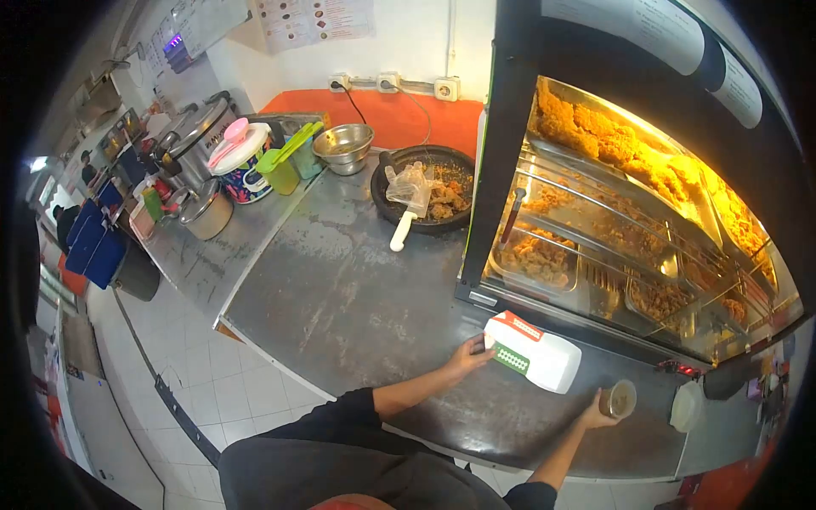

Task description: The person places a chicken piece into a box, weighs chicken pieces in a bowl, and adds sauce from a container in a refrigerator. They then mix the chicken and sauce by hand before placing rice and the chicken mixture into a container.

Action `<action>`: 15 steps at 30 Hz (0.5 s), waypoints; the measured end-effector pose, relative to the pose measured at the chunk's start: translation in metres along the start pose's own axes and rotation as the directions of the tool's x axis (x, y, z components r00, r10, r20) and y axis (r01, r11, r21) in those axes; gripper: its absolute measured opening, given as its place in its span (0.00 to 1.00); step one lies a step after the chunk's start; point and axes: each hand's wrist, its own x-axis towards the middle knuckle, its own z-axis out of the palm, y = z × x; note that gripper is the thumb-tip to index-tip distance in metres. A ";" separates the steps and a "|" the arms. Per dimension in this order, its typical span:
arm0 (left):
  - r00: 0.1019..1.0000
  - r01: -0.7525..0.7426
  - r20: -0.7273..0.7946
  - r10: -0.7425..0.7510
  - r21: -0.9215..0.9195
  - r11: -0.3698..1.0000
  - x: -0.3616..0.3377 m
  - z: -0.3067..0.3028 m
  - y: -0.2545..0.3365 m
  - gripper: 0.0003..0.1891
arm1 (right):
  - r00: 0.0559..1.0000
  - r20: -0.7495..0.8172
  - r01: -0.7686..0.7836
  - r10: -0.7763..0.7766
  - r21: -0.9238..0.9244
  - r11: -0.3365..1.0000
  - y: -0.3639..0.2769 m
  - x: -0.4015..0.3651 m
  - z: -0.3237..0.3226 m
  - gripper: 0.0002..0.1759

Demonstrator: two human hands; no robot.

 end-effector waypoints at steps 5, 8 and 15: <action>0.849 -0.493 0.076 0.524 0.473 0.730 0.007 -0.051 0.085 0.16 | 0.977 -0.162 0.113 -0.136 -0.140 0.984 -0.001 -0.065 -0.034 0.37; 0.541 -0.482 -0.044 0.840 0.802 0.353 0.050 -0.114 0.185 0.08 | 0.995 0.087 0.064 -0.053 -0.130 0.990 -0.090 -0.130 -0.072 0.31; 0.548 0.098 0.147 0.823 0.966 -0.238 0.131 -0.209 0.286 0.08 | 0.474 0.808 -0.321 -0.350 0.529 0.786 -0.247 -0.229 -0.049 0.06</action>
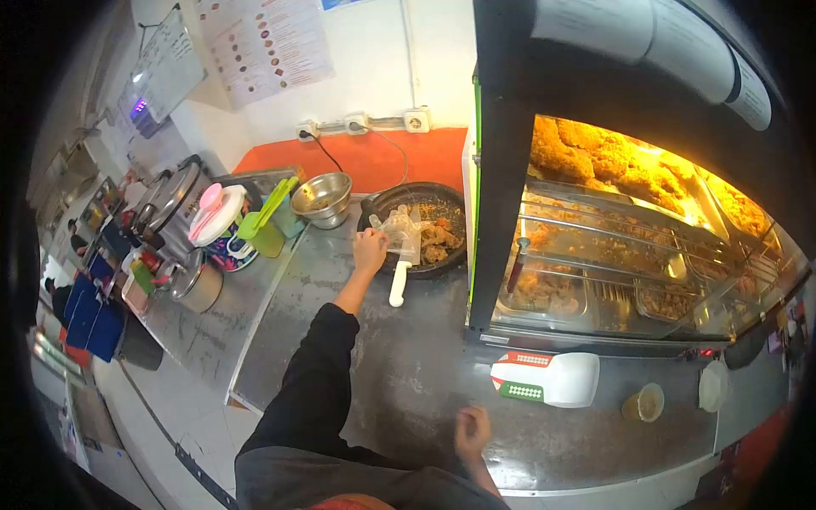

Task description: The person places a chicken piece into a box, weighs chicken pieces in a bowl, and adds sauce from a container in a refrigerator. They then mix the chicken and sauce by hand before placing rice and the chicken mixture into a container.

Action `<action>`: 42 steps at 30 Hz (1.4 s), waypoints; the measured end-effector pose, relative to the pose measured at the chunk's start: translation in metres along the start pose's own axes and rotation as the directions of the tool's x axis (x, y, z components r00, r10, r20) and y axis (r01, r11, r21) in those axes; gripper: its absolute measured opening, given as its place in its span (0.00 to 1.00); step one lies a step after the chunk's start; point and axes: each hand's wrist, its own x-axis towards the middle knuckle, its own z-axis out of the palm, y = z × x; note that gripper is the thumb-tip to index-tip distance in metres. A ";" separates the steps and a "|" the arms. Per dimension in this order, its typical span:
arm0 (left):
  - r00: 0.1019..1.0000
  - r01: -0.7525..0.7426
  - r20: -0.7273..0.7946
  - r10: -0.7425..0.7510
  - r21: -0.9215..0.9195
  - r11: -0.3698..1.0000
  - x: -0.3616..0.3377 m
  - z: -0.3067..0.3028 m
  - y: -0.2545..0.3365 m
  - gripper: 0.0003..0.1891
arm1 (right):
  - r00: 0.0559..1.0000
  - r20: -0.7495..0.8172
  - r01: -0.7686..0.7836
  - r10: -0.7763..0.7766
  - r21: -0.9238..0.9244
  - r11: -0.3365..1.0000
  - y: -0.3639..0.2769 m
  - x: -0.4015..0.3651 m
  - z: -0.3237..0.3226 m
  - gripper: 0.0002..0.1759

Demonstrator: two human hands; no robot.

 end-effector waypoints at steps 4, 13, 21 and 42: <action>0.990 -0.124 -0.095 0.102 -0.262 0.957 -0.024 -0.033 0.032 0.07 | 0.961 0.278 -0.052 -0.003 0.191 0.980 -0.033 0.062 0.069 0.07; 0.986 -0.126 0.038 0.161 -0.464 0.877 -0.179 -0.167 0.116 0.08 | 0.739 0.478 0.627 -0.474 -0.230 0.745 -0.037 0.138 0.137 0.16; 0.997 0.047 -0.014 -0.069 -0.604 0.795 -0.255 -0.193 0.162 0.07 | 0.912 0.351 0.279 -0.211 -0.155 0.948 -0.061 0.089 0.082 0.20; 0.966 0.043 0.203 0.161 -0.739 0.673 -0.353 -0.136 0.340 0.09 | 0.842 0.519 0.370 -0.145 -0.362 0.855 -0.004 0.027 -0.156 0.16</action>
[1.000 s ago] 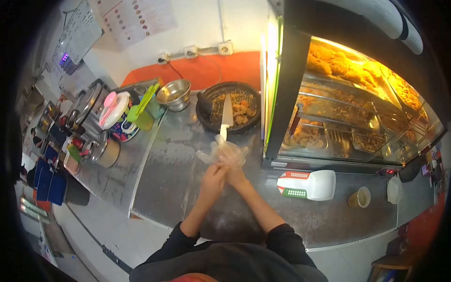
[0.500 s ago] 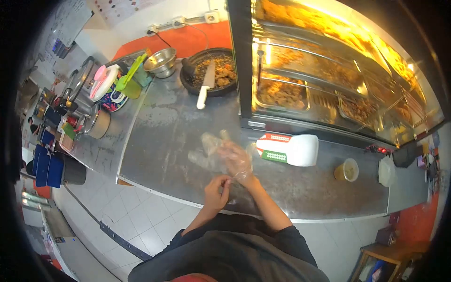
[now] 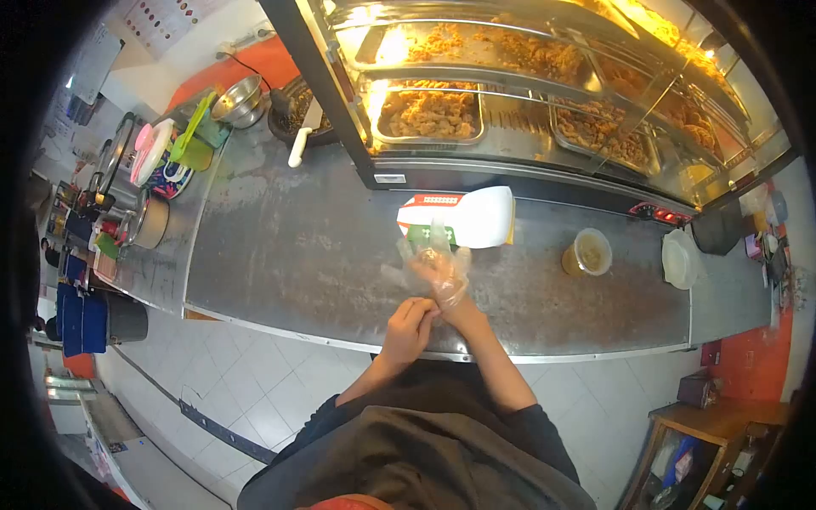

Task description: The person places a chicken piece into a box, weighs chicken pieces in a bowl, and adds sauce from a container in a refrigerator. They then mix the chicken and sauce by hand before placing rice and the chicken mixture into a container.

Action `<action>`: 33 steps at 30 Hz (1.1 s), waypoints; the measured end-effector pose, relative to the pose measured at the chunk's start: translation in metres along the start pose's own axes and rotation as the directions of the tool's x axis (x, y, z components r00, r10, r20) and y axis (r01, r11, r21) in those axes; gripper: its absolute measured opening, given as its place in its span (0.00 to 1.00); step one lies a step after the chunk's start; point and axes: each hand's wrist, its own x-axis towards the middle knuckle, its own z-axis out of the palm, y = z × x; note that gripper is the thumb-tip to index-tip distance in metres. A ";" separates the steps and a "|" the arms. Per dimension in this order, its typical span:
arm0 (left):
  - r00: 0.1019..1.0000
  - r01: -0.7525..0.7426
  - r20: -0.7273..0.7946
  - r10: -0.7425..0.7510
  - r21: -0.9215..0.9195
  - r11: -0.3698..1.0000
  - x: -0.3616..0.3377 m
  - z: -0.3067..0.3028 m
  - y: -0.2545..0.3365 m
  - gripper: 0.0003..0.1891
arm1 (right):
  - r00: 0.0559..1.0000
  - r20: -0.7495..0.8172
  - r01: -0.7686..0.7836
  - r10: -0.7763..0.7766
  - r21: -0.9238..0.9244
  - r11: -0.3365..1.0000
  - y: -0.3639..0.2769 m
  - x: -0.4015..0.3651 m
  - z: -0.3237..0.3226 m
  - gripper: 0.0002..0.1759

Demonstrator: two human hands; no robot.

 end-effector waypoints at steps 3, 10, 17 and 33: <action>0.999 0.030 0.034 -0.029 -0.040 0.999 0.002 0.010 0.003 0.08 | 0.913 0.023 -0.185 0.408 0.913 0.362 0.018 -0.020 0.024 0.16; 0.986 0.142 0.111 -0.121 -0.211 0.967 0.000 0.022 0.021 0.05 | 0.884 0.144 0.076 0.445 0.894 -0.441 0.025 -0.025 0.026 0.35; 0.962 0.217 0.229 -0.150 -0.301 0.929 -0.004 0.021 0.018 0.03 | 0.858 0.262 -0.053 0.442 0.901 -0.431 0.036 -0.025 0.034 0.33; 0.857 0.162 0.498 0.133 -0.504 0.848 0.036 -0.002 0.021 0.06 | 0.873 -0.072 -0.002 0.482 0.988 0.152 0.008 0.043 -0.023 0.48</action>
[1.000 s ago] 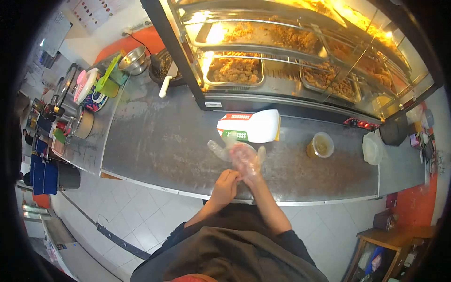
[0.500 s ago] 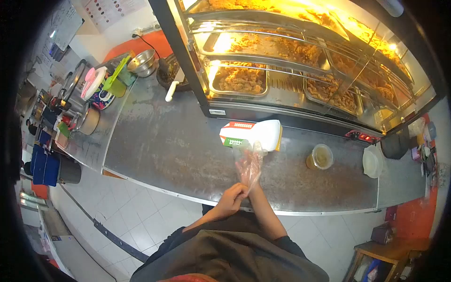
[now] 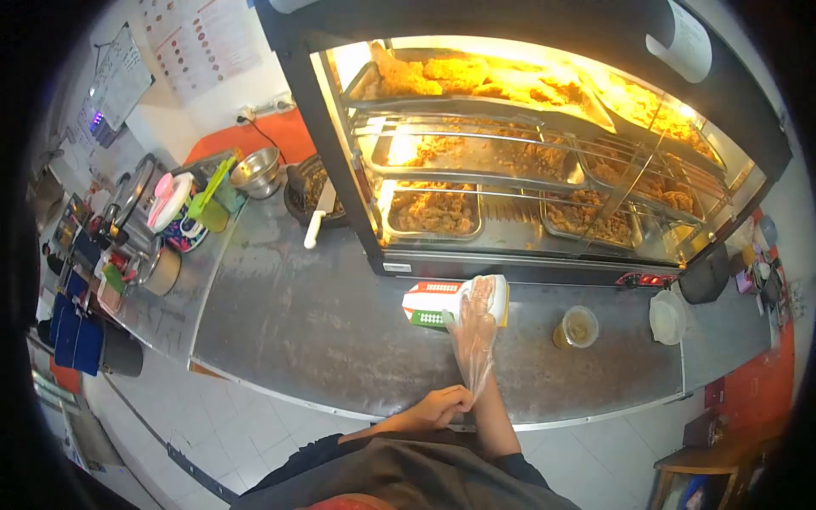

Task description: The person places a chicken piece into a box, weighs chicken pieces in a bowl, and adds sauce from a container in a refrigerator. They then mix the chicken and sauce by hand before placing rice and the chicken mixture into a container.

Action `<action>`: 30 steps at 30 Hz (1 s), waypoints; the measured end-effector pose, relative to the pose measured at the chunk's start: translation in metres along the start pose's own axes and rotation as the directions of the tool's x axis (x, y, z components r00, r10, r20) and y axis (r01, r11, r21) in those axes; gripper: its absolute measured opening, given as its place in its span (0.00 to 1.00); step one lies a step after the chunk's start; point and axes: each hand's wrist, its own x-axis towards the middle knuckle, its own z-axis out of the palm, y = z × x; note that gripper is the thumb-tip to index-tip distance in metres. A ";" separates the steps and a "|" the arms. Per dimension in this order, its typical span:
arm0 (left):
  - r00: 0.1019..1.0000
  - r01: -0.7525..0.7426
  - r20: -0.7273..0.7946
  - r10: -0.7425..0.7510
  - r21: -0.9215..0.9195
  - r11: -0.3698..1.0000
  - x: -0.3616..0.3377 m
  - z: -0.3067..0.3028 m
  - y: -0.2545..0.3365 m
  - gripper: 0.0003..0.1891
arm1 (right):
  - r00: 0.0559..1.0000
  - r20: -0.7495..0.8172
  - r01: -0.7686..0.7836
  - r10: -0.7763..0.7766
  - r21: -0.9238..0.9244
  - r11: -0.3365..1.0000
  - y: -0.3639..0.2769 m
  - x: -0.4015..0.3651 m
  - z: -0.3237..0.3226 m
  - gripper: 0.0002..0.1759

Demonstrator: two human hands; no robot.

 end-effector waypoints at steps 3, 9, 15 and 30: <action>0.952 0.002 0.305 -0.038 0.118 0.993 0.022 -0.043 0.003 0.05 | 1.000 0.002 -0.014 0.014 0.116 0.993 -0.014 0.009 0.012 0.46; 0.653 0.027 -0.469 0.594 0.799 0.600 0.111 -0.159 0.020 0.28 | 0.961 -0.273 0.089 -0.046 0.150 0.985 -0.027 0.008 0.008 0.30; 0.356 0.094 -0.570 0.740 0.810 0.578 0.174 -0.165 0.013 0.27 | 0.843 -0.520 0.144 -0.136 -0.025 0.989 -0.023 -0.023 -0.022 0.18; 0.714 -0.315 -0.262 0.649 0.707 0.633 0.260 -0.019 0.013 0.26 | 0.722 -0.563 0.411 -0.402 -0.118 0.904 -0.081 -0.016 -0.061 0.12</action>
